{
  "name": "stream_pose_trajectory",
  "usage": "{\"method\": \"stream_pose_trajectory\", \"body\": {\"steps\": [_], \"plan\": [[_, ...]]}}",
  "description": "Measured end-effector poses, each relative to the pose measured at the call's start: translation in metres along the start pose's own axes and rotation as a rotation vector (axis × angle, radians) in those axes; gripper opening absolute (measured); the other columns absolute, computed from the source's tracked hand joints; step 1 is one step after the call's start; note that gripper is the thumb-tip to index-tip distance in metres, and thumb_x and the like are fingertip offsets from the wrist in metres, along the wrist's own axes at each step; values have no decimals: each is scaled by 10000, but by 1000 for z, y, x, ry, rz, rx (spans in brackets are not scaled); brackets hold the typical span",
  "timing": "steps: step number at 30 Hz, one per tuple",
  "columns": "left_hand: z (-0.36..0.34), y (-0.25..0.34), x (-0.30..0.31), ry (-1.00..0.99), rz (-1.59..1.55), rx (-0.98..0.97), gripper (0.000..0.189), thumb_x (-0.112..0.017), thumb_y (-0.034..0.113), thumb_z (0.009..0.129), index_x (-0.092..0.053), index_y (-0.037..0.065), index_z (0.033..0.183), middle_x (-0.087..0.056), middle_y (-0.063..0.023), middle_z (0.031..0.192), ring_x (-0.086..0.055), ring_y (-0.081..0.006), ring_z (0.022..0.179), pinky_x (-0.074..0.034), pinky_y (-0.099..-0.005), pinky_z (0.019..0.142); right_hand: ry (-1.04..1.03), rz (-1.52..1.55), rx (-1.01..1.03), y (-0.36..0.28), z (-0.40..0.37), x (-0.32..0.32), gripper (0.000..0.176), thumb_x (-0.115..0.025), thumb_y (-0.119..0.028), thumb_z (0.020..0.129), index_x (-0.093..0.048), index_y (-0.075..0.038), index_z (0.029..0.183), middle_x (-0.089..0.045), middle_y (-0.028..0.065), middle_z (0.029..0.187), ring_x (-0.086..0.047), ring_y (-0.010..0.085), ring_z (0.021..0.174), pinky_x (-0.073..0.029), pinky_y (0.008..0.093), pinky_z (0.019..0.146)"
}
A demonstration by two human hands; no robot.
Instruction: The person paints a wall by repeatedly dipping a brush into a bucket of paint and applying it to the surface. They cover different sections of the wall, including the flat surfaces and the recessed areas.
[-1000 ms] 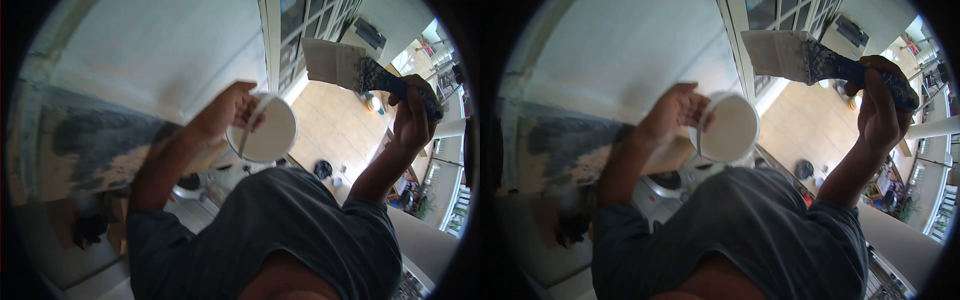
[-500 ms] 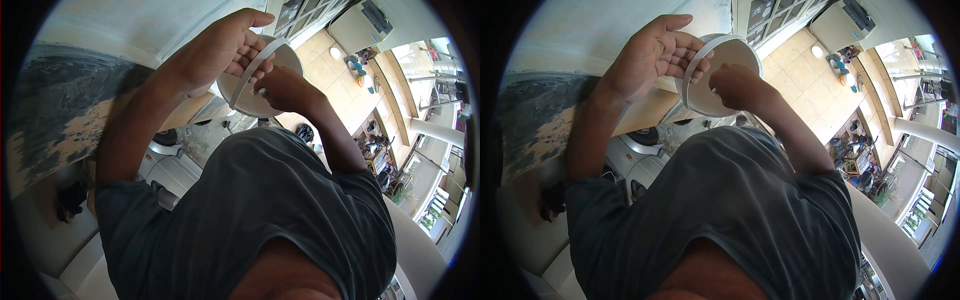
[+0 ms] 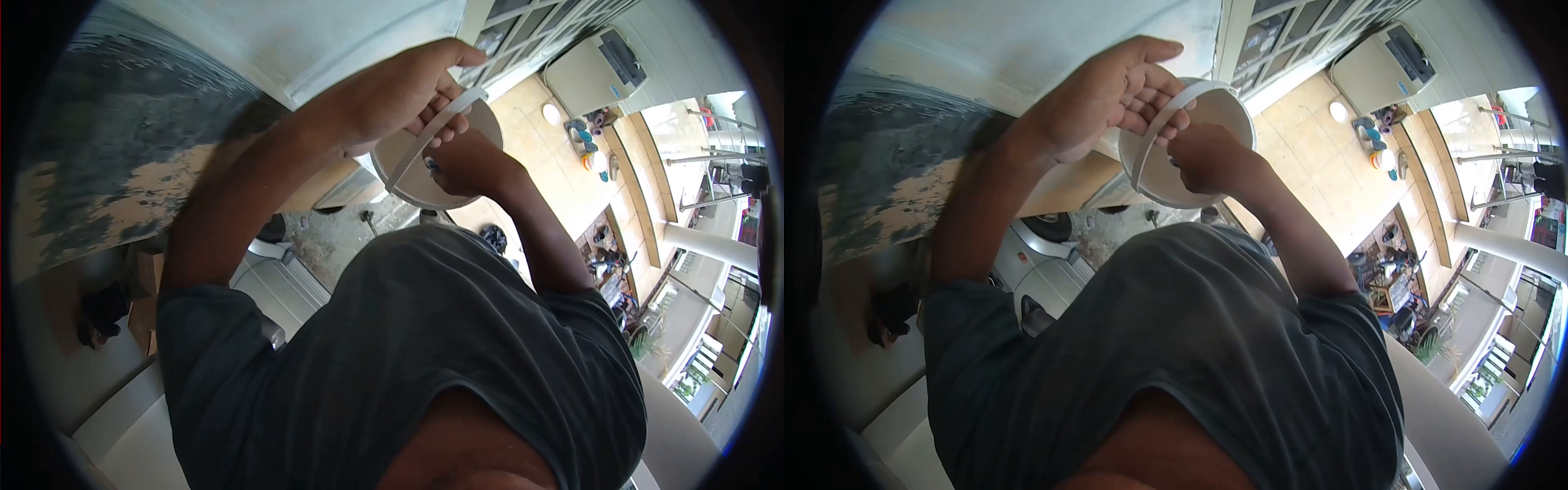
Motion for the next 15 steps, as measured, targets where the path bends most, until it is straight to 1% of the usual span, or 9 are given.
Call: {"method": "stream_pose_trajectory", "body": {"steps": [2, 5, 6, 7, 9, 10, 11, 13, 15], "plan": [[1, 2, -2, -12, -21, 34, 659, -413, 547, 854, -586, -74, 996, -637, -138, 846, -616, -184, 758, -470, -273, 803, 29, 24, 10, 2, -9, 4, 142, -606, -111, 710, -633, -59, 838, -622, 140, 805, -622, 306, 805, -497, 405, 681], [0, 5, -5, -6, -69, 37, 592, -433, 495, 865, -590, -63, 986, -634, -127, 832, -615, -180, 744, -474, -272, 787, 203, 53, 31, -8, -26, 25, 80, -572, -37, 699, -649, -51, 717, -639, 143, 716, -649, 295, 726, -513, 394, 642], [0, 9, -11, 0, -92, 40, 560, -450, 469, 866, -594, -60, 981, -634, -125, 830, -615, -178, 739, -475, -269, 780, 209, 47, 27, -7, -32, 28, 90, -572, -38, 692, -657, -57, 717, -637, 142, 705, -649, 302, 715, -515, 397, 641], [0, 13, -14, 8, -114, 39, 527, -467, 442, 867, -598, -57, 976, -634, -123, 828, -615, -177, 734, -476, -266, 773, 193, 5, -8, -6, -36, 30, 70, -592, -72, 720, -662, -69, 724, -644, 128, 715, -652, 293, 721, -516, 394, 641], [-2, 4, -7, -66, -32, 34, 399, -540, 332, 857, -616, -45, 962, -636, -107, 821, -614, -164, 721, -474, -246, 753, 221, -5, 3, -13, -30, 25, 57, -591, -95, 734, -646, -79, 730, -629, 152, 712, -640, 317, 714, -503, 422, 630], [-2, 7, -8, -121, 245, -6, 258, -610, 192, 823, -628, -37, 939, -644, -94, 814, -612, -140, 724, -476, -243, 732, 268, -35, 20, -17, -36, 25, 59, -592, -97, 737, -646, -75, 730, -629, 154, 713, -640, 320, 704, -504, 421, 632], [-9, 8, -11, -72, 368, -10, 219, -653, 121, 784, -631, -34, 938, -651, -92, 801, -610, -116, 757, -474, -244, 720, 313, -65, 43, -21, -38, 30, 61, -593, -100, 740, -646, -71, 731, -630, 156, 714, -640, 324, 695, -505, 421, 633], [-12, 7, -12, -61, 338, -74, 238, -674, 96, 760, -629, -41, 948, -655, -104, 787, -612, -110, 737, -480, -244, 658, 324, -28, 45, -24, -39, 39, 68, -588, -79, 738, -654, -68, 744, -631, 159, 708, -643, 327, 688, -508, 430, 634], [-23, 20, -6, 45, 594, -58, 252, -680, 110, 762, -627, -47, 951, -652, -97, 757, -613, -112, 694, -479, -239, 614, 298, -41, 46, -33, -47, 46, 72, -585, -65, 730, -657, -67, 741, -637, 161, 718, -644, 331, 689, -511, 432, 641]]}}
Point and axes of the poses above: each hand's wrist, its own z-axis towards the middle knuckle, its own x-axis out of the back of the hand, y = z × x, the point moved 5 cm from there along z, towards the middle knuckle
